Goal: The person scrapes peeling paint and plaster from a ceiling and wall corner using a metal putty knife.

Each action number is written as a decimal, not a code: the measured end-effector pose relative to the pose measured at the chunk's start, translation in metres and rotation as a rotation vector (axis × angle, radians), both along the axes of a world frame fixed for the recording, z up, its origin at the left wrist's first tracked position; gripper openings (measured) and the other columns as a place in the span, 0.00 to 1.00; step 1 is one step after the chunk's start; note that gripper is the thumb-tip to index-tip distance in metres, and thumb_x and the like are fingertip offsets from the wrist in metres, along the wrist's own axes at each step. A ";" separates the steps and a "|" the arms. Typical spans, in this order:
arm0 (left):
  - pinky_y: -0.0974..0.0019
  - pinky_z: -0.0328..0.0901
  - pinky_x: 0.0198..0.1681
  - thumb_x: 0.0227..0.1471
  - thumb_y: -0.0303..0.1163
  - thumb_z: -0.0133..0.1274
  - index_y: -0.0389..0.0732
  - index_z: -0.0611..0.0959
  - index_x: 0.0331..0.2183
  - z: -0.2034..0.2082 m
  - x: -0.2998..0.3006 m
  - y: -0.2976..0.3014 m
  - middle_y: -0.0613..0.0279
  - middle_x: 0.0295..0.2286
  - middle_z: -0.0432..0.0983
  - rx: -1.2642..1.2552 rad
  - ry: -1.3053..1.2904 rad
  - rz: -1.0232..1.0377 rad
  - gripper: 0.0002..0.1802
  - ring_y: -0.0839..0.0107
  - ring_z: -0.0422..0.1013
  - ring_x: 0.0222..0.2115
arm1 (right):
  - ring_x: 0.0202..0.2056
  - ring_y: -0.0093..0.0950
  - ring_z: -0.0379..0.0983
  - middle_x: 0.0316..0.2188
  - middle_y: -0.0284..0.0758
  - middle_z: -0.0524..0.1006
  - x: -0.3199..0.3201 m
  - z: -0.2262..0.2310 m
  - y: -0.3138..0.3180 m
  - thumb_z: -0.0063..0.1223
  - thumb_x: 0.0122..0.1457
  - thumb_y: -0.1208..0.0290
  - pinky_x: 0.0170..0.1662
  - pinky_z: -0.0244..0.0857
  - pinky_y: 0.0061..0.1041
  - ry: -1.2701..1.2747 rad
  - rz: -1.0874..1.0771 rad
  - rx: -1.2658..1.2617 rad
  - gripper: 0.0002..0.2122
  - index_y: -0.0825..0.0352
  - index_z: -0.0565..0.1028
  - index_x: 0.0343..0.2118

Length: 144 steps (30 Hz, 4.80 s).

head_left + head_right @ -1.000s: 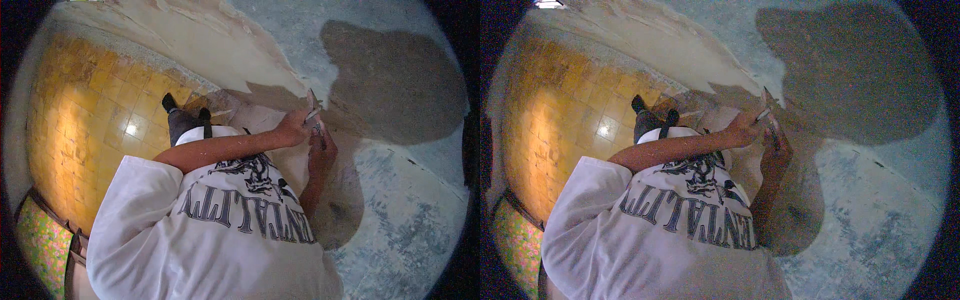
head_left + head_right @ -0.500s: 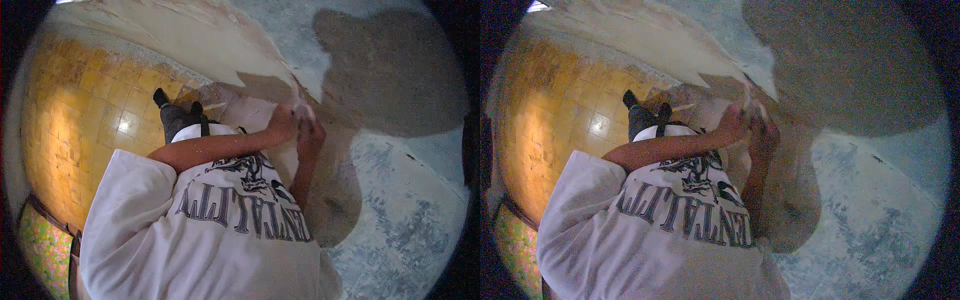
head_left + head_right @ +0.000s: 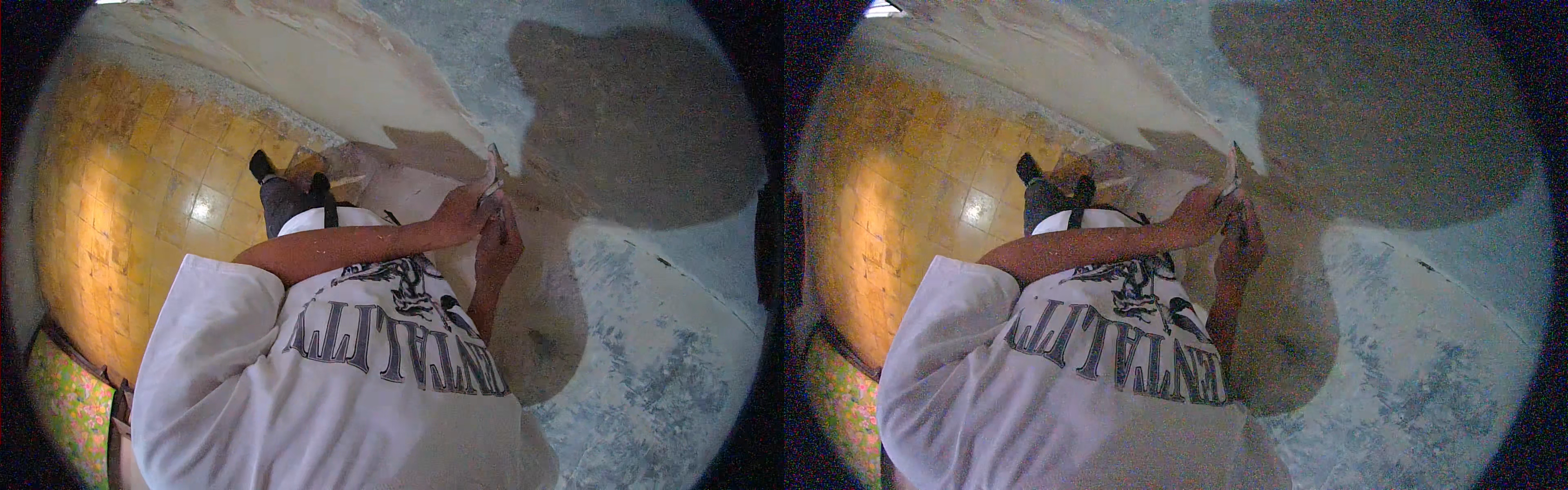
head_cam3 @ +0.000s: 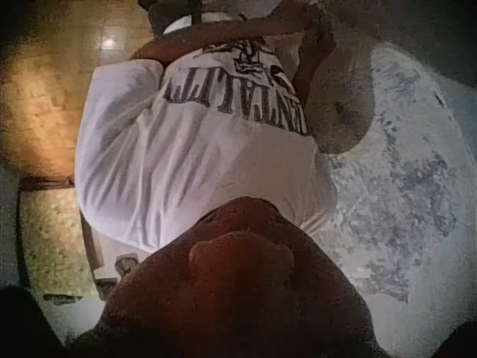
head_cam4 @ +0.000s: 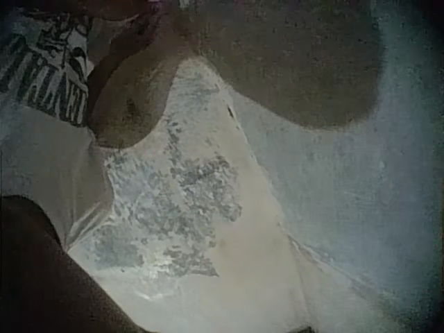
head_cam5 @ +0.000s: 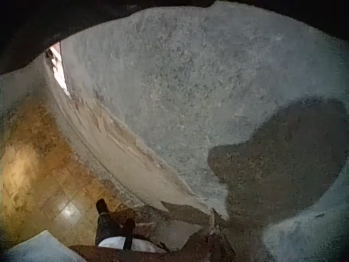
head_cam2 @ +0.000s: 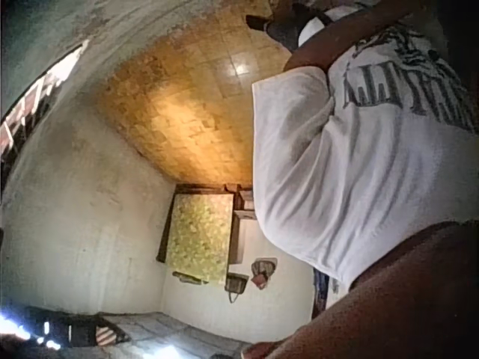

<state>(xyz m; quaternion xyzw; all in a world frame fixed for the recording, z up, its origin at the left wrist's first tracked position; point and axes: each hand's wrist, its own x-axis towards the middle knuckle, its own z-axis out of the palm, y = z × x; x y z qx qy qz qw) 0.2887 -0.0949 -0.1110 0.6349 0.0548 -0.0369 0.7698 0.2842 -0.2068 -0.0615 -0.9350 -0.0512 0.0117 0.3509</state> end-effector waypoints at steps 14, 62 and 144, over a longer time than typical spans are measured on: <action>0.46 0.62 0.38 0.58 0.39 0.44 0.33 0.73 0.41 -0.006 0.004 -0.022 0.38 0.28 0.73 0.074 -0.038 0.110 0.18 0.40 0.70 0.32 | 0.21 0.17 0.66 0.25 0.32 0.75 0.012 -0.012 -0.014 0.45 0.61 0.72 0.24 0.60 0.21 0.112 -0.133 -0.064 0.16 0.71 0.72 0.51; 0.56 0.67 0.31 0.57 0.36 0.48 0.39 0.41 0.63 -0.006 0.002 -0.013 0.47 0.25 0.76 0.100 -0.118 0.185 0.43 0.51 0.74 0.26 | 0.23 0.18 0.64 0.22 0.33 0.74 0.018 0.002 -0.023 0.52 0.60 0.62 0.28 0.61 0.22 0.231 -0.017 0.046 0.16 0.61 0.75 0.49; 0.53 0.63 0.27 0.58 0.44 0.47 0.34 0.74 0.34 -0.055 0.007 0.017 0.46 0.21 0.72 0.051 0.169 0.432 0.19 0.51 0.71 0.22 | 0.21 0.16 0.67 0.24 0.28 0.77 0.033 -0.032 0.034 0.50 0.60 0.66 0.25 0.61 0.20 0.269 0.236 0.120 0.14 0.63 0.76 0.48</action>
